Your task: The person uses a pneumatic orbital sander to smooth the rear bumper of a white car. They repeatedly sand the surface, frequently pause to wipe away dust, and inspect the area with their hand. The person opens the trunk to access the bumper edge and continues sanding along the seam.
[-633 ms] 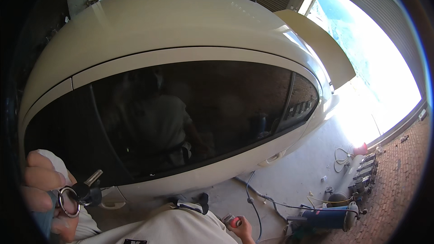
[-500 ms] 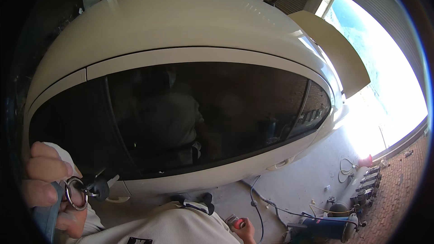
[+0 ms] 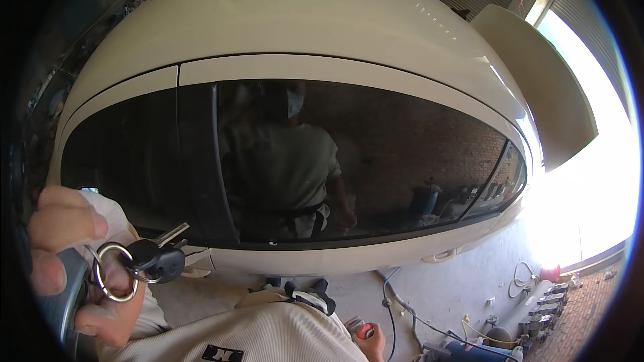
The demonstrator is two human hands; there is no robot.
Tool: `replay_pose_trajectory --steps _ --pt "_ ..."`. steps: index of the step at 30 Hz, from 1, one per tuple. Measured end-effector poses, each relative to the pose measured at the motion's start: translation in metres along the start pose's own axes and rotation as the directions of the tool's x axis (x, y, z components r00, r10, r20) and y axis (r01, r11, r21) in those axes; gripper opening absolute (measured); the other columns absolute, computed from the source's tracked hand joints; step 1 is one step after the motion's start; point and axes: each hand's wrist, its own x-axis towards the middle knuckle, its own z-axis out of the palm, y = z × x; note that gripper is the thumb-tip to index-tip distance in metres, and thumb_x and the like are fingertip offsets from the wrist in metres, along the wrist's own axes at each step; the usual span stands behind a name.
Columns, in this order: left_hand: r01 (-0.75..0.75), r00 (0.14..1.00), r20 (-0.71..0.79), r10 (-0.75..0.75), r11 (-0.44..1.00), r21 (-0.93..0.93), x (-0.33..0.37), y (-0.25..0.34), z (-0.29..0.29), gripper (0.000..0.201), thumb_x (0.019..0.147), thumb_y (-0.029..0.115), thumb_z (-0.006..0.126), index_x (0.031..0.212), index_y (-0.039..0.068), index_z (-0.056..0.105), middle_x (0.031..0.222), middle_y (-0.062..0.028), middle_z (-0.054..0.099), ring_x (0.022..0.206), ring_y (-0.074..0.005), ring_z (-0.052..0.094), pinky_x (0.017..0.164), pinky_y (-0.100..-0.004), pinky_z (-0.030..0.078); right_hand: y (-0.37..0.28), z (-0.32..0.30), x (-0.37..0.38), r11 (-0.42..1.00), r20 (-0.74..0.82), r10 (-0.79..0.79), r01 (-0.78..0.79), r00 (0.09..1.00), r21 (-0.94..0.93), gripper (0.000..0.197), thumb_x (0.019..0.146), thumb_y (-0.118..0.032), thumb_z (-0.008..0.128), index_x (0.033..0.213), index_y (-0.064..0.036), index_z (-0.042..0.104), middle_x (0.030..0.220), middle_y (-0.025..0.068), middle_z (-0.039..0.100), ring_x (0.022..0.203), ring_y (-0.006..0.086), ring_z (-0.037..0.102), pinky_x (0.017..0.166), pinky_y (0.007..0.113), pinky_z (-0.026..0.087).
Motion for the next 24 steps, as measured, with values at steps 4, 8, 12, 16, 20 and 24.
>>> replay_pose_trajectory --steps 4,8,12,16,20,24 --pt "0.114 0.97 0.208 -0.125 0.991 0.066 0.033 0.007 -0.018 0.076 0.08 0.011 0.08 0.144 0.011 0.04 0.101 -0.0138 0.058 0.077 -0.0214 0.051 0.066 -0.0351 0.042 -0.017 -0.002 -0.004 0.876 0.073 0.018 -0.05 0.997 0.48 0.019 0.084 -0.009 0.082 0.089 -0.0067 0.064 0.07 -0.0041 0.057 0.063 0.0083 0.047 0.06 0.026 0.041" --pt "0.148 0.944 0.293 -0.15 0.989 0.031 0.038 0.0 -0.018 0.072 0.085 0.021 0.076 0.147 0.008 0.04 0.104 -0.0134 0.057 0.079 -0.0227 0.052 0.066 -0.0362 0.044 -0.015 0.001 -0.003 1.0 0.031 0.019 -0.019 0.999 0.011 0.063 0.058 -0.035 0.095 0.106 -0.0074 0.066 0.086 0.0129 0.07 0.078 0.0322 0.07 0.073 0.042 0.056" --pt "-0.131 0.978 -0.14 0.156 0.976 0.172 0.018 -0.013 0.0 0.061 0.087 0.026 0.066 0.141 0.003 0.05 0.106 -0.0139 0.055 0.076 -0.0225 0.051 0.055 -0.0335 0.038 -0.006 0.002 -0.005 1.0 0.013 -0.001 0.001 1.0 0.02 0.063 0.058 -0.033 0.095 0.107 -0.0064 0.066 0.089 0.0143 0.071 0.081 0.0331 0.07 0.074 0.042 0.056" --pt "-0.098 0.984 0.169 0.056 0.963 0.25 0.01 -0.012 -0.011 0.049 0.087 0.023 0.067 0.129 0.002 0.058 0.1 -0.0155 0.061 0.068 -0.0228 0.055 0.055 -0.0336 0.041 -0.006 0.001 -0.011 1.0 0.003 0.003 -0.003 1.0 -0.028 0.063 0.057 -0.032 0.095 0.106 -0.0061 0.066 0.089 0.0141 0.071 0.08 0.0328 0.07 0.074 0.041 0.056" --pt "-0.161 0.986 -0.009 0.168 0.961 0.226 -0.004 -0.022 -0.003 0.047 0.089 0.021 0.066 0.131 0.0 0.057 0.1 -0.0158 0.062 0.072 -0.0235 0.057 0.059 -0.0346 0.044 -0.015 -0.001 -0.019 0.999 -0.014 0.038 -0.038 0.999 -0.037 0.062 0.056 -0.032 0.095 0.105 -0.0057 0.067 0.088 0.0138 0.07 0.079 0.0316 0.069 0.074 0.041 0.056" --pt "-0.198 0.972 -0.074 0.223 0.947 0.254 -0.014 -0.035 0.01 0.046 0.092 0.019 0.066 0.132 -0.001 0.056 0.1 -0.0161 0.064 0.075 -0.0243 0.06 0.064 -0.0356 0.046 -0.018 0.001 -0.023 0.998 -0.023 0.065 -0.066 0.998 -0.015 0.061 0.056 -0.031 0.094 0.104 -0.0056 0.067 0.087 0.0137 0.07 0.077 0.031 0.068 0.073 0.04 0.055"
